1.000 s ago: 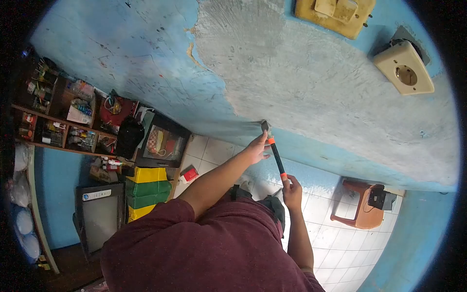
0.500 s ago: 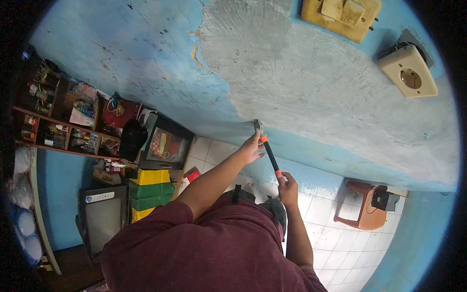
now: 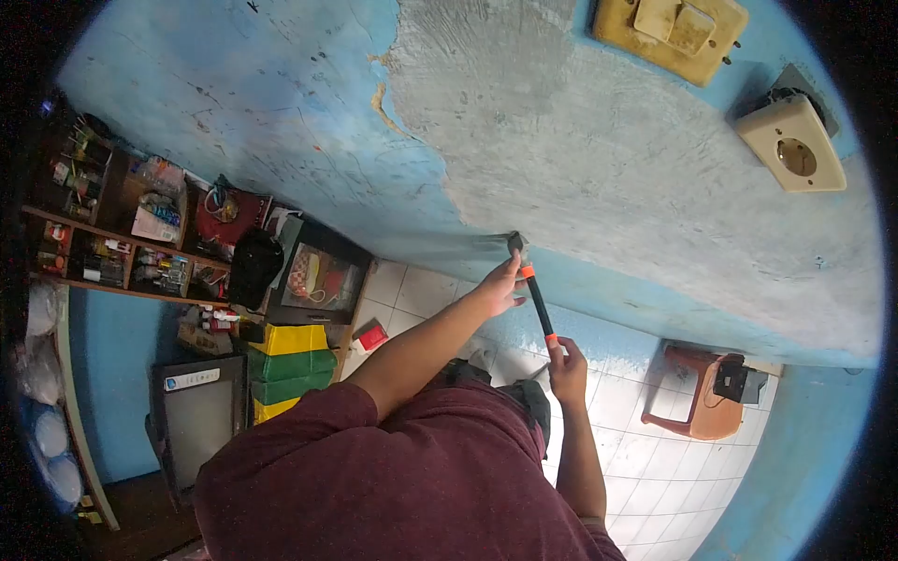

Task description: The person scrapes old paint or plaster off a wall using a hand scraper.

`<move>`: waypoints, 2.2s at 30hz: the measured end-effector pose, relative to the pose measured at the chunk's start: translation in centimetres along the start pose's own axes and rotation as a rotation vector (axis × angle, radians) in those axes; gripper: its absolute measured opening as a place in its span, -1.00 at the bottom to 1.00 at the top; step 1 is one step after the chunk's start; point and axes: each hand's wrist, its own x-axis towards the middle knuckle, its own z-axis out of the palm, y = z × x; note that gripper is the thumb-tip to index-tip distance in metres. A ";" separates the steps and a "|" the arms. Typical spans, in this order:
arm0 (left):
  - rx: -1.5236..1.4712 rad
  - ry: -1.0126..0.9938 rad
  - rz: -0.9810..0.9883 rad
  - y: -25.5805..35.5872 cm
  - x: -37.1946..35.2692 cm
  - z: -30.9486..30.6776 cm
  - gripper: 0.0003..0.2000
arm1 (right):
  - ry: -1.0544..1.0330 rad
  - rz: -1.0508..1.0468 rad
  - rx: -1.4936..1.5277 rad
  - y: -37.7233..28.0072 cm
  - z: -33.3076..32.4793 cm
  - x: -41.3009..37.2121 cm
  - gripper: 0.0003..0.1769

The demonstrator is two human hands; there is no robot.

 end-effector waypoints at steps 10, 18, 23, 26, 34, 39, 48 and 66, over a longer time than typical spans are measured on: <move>-0.002 -0.035 -0.003 0.2 -0.4 0.1 -0.32 | 0.020 -0.029 -0.048 0.9 1.0 0.0 -0.55; 0.043 -0.034 -0.022 0.2 -0.3 0.3 -0.32 | 0.018 0.021 0.060 0.5 0.8 -0.5 -0.55; 0.075 -0.004 -0.009 0.4 -0.7 -0.7 -0.29 | 0.019 -0.001 0.059 0.9 2.1 -0.6 -0.57; 0.095 -0.036 0.003 0.6 -1.0 0.5 -0.25 | 0.026 -0.021 0.099 1.1 1.0 -0.7 -0.56; 0.039 0.001 -0.017 0.5 -0.8 1.5 -0.31 | 0.017 -0.011 0.034 1.8 -0.1 -0.5 -0.55; -0.027 0.029 -0.006 0.3 0.0 0.6 -0.29 | 0.004 -0.042 -0.040 -0.5 0.0 0.4 -0.55; 0.002 0.009 -0.004 0.6 -0.2 -0.8 -0.23 | -0.021 0.004 0.052 0.6 1.2 0.3 -0.57; -0.015 0.002 -0.025 0.4 0.4 -0.6 -0.30 | -0.026 0.023 -0.025 -0.7 0.4 0.4 -0.53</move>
